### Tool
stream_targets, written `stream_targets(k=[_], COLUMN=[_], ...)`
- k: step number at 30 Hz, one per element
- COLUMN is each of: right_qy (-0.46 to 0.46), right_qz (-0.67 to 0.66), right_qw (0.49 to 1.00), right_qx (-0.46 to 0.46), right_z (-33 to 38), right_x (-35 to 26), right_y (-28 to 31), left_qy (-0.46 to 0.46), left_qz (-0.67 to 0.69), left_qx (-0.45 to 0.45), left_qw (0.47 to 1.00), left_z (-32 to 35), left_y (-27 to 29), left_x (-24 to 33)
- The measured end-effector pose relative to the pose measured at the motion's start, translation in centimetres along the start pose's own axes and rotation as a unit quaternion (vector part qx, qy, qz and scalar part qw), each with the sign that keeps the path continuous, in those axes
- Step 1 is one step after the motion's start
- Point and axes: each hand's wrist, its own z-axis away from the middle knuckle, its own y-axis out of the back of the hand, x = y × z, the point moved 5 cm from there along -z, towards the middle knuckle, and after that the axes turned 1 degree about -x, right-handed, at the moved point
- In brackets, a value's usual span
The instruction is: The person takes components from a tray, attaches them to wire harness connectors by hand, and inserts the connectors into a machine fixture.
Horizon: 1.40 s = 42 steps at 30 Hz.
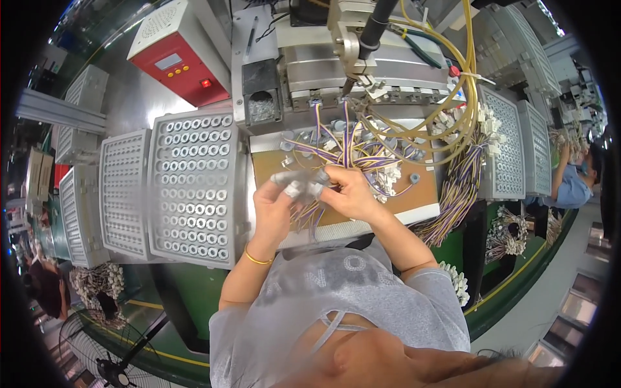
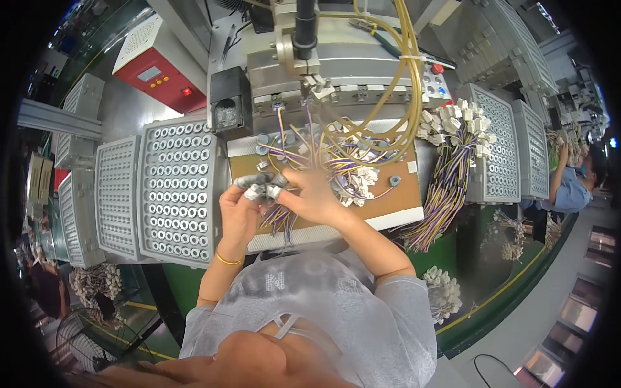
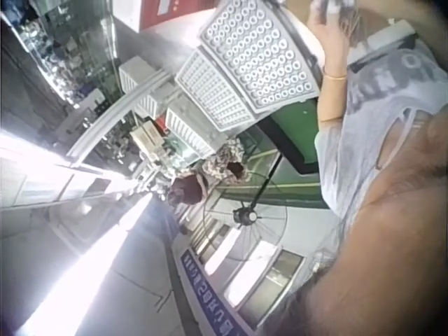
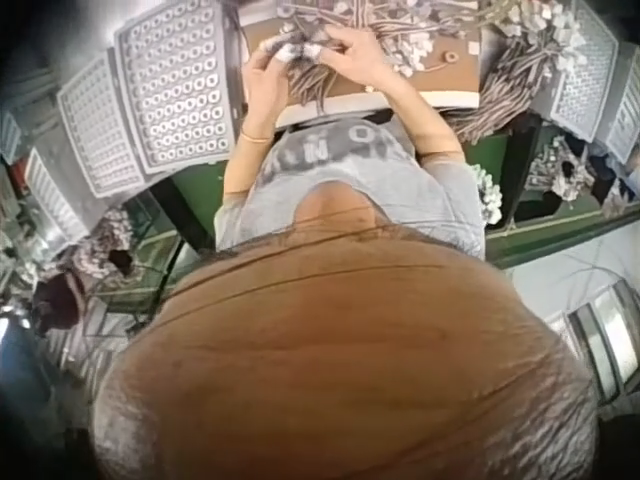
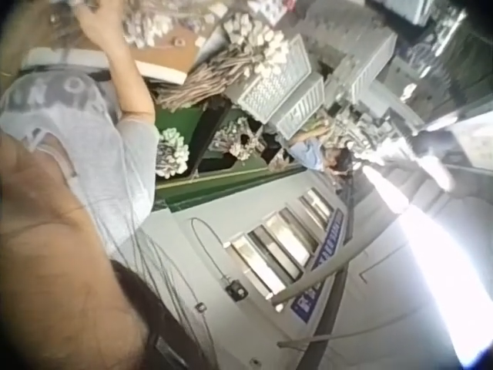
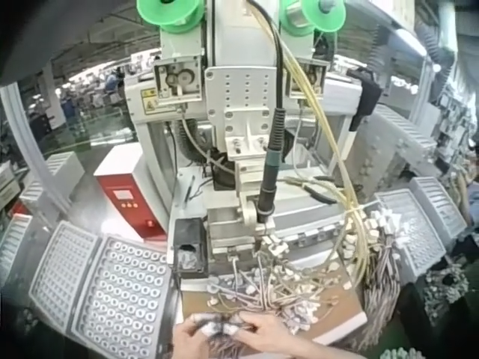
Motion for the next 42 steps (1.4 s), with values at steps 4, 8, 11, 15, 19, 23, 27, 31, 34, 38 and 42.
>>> stream_targets(k=[4,8,11,15,19,23,27,31,34,38,42], right_qy=[0.113,0.075,0.057,-0.005,0.09,0.023,0.03,0.072,0.155,0.095,-0.041], right_qz=[0.1,0.249,0.355,0.522,0.549,0.462,0.243,0.02,0.122,0.076,-0.001], right_qw=[0.971,0.841,0.798,0.757,0.75,0.809,0.867,0.98,0.98,0.992,0.997], right_qx=[0.186,0.475,0.483,0.392,0.357,0.362,0.434,0.183,0.027,-0.039,-0.064], right_z=[1.3,3.7,2.5,-0.2,-1.3,0.4,3.4,2.4,-0.5,-1.3,-1.2], right_x=[-1.1,1.6,5.3,8.9,8.3,8.2,4.6,1.4,-2.6,-3.0,-2.0], right_y=[6.4,18.9,27.0,30.8,30.1,31.8,23.4,7.4,1.4,1.0,1.0], left_qy=[-0.012,-0.025,-0.017,-0.017,0.0,0.0,0.006,0.006,0.017,0.007,0.019], left_qz=[-0.013,-0.033,-0.027,0.001,-0.002,0.005,0.055,0.072,0.062,0.087,0.117], left_qx=[0.023,0.014,-0.003,0.016,0.035,0.015,0.009,-0.004,0.031,0.049,-0.006], left_qw=[1.0,0.999,0.999,1.0,0.999,1.0,0.998,0.997,0.997,0.995,0.993], left_z=[-0.1,0.7,0.7,0.7,0.6,0.0,-0.1,-0.1,-0.2,-0.6,-0.7], left_y=[0.9,0.9,0.6,-0.2,-0.2,-0.9,-1.0,-1.4,-0.7,-0.6,-2.7], left_x=[1.2,1.5,1.3,1.7,1.2,1.7,1.7,2.0,1.6,1.6,2.2])
